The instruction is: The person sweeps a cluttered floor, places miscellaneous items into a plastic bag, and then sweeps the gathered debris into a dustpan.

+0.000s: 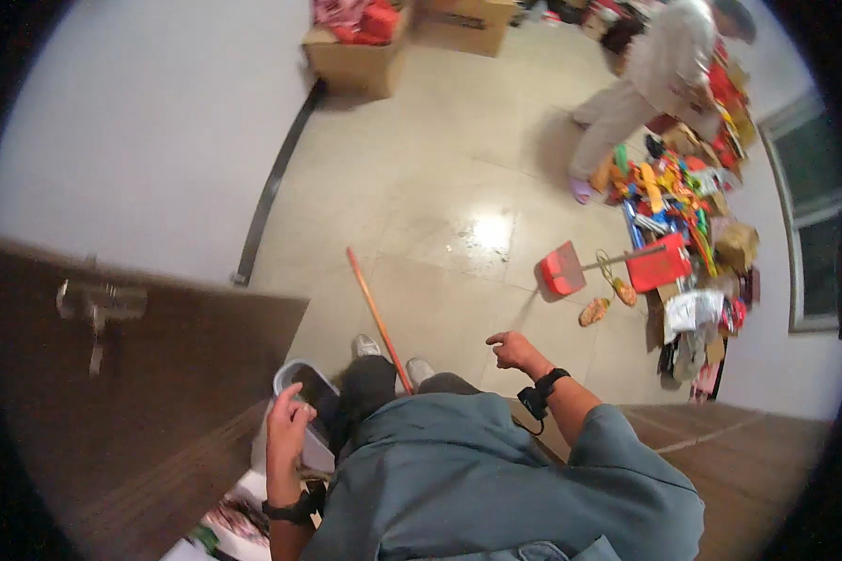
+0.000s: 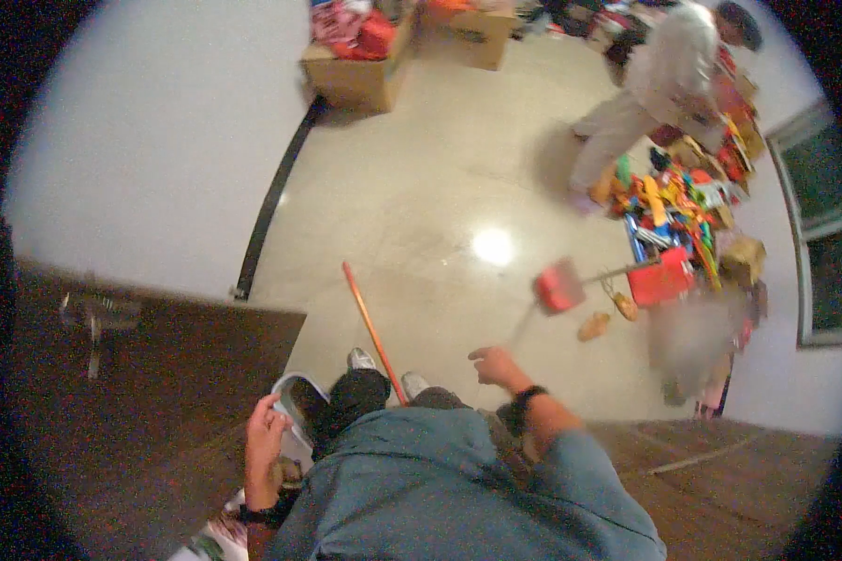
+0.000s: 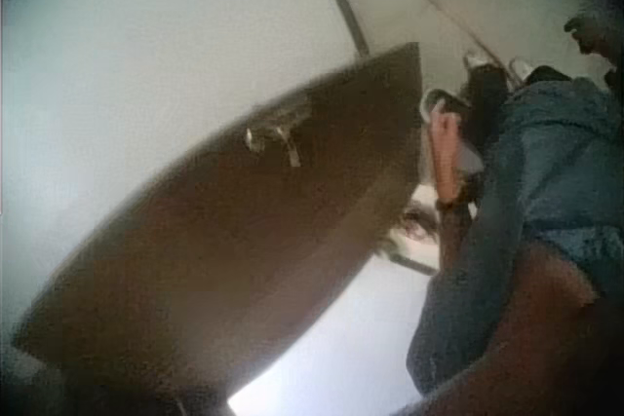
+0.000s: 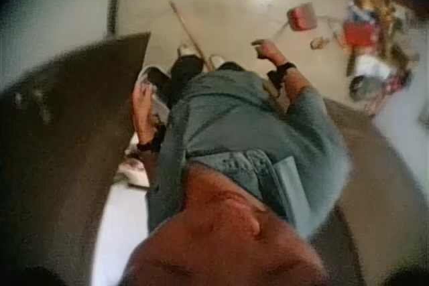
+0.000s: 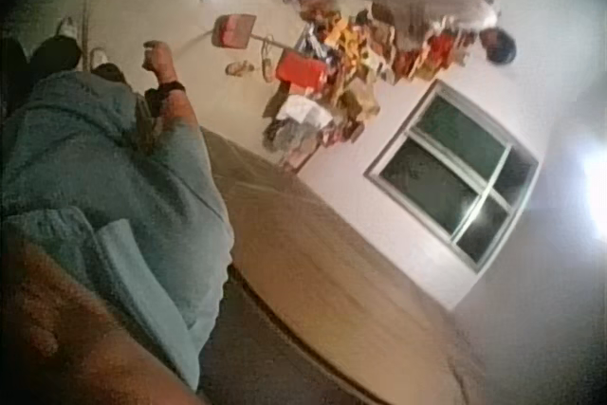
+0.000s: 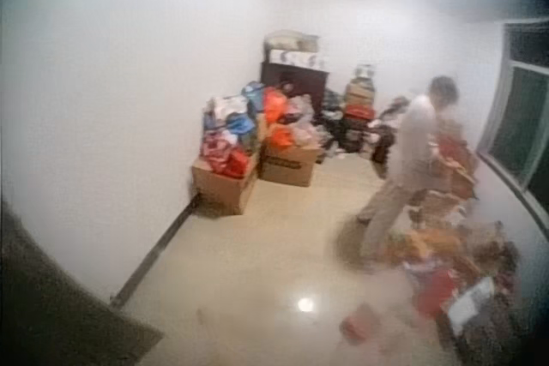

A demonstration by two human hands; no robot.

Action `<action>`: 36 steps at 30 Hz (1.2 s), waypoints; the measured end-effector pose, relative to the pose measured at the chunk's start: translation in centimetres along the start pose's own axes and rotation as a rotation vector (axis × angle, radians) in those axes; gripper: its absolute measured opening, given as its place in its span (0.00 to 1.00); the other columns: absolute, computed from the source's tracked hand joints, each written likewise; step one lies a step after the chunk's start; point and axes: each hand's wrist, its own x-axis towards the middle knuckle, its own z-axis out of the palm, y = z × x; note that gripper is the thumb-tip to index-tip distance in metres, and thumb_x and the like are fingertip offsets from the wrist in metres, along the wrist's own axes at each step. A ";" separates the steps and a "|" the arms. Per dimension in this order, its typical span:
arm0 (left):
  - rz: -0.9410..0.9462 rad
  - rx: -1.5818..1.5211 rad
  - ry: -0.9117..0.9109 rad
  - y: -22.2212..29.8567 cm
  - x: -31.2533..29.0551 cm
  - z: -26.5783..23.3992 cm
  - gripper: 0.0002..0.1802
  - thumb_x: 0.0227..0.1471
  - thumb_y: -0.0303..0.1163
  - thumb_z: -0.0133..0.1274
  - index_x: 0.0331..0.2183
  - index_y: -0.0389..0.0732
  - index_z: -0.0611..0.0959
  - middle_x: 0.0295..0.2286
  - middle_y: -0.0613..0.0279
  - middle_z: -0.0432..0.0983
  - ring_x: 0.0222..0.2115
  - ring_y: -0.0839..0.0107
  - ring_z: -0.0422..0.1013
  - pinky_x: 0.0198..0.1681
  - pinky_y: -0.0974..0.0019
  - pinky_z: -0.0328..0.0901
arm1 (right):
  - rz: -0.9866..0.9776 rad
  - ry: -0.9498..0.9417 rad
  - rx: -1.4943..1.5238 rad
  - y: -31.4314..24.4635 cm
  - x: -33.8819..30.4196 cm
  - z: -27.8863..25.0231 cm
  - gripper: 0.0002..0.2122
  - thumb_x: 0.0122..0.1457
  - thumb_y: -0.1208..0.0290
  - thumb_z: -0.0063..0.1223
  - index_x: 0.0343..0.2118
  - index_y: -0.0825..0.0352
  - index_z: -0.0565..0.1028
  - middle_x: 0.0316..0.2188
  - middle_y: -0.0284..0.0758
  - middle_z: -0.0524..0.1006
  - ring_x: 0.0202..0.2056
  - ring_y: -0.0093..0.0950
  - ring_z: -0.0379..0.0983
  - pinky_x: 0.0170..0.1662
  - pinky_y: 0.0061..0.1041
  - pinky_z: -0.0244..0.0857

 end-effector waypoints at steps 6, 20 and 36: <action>0.057 0.236 -0.221 4.2 6.7 -0.3 0.19 0.45 0.20 0.45 0.43 0.37 0.71 0.16 0.69 0.66 0.17 0.80 0.63 0.22 0.76 0.60 | 0.361 0.225 0.404 1.2 -6.5 0.7 0.16 0.44 0.76 0.45 0.40 0.69 0.73 0.17 0.40 0.74 0.19 0.27 0.72 0.22 0.26 0.67; 0.429 0.509 -0.687 9.8 16.3 7.6 0.23 0.46 0.22 0.44 0.48 0.36 0.66 0.28 0.63 0.69 0.27 0.77 0.64 0.33 0.74 0.62 | 0.726 0.543 0.618 -1.7 -13.6 9.2 0.12 0.48 0.75 0.43 0.35 0.71 0.74 0.22 0.42 0.75 0.23 0.30 0.71 0.27 0.27 0.65; 0.294 0.676 -0.870 16.9 25.2 13.3 0.20 0.48 0.26 0.46 0.46 0.35 0.68 0.27 0.60 0.73 0.28 0.75 0.68 0.33 0.71 0.64 | 0.832 0.880 0.783 1.6 -12.1 4.8 0.14 0.45 0.79 0.45 0.37 0.71 0.74 0.17 0.40 0.73 0.17 0.26 0.70 0.22 0.27 0.65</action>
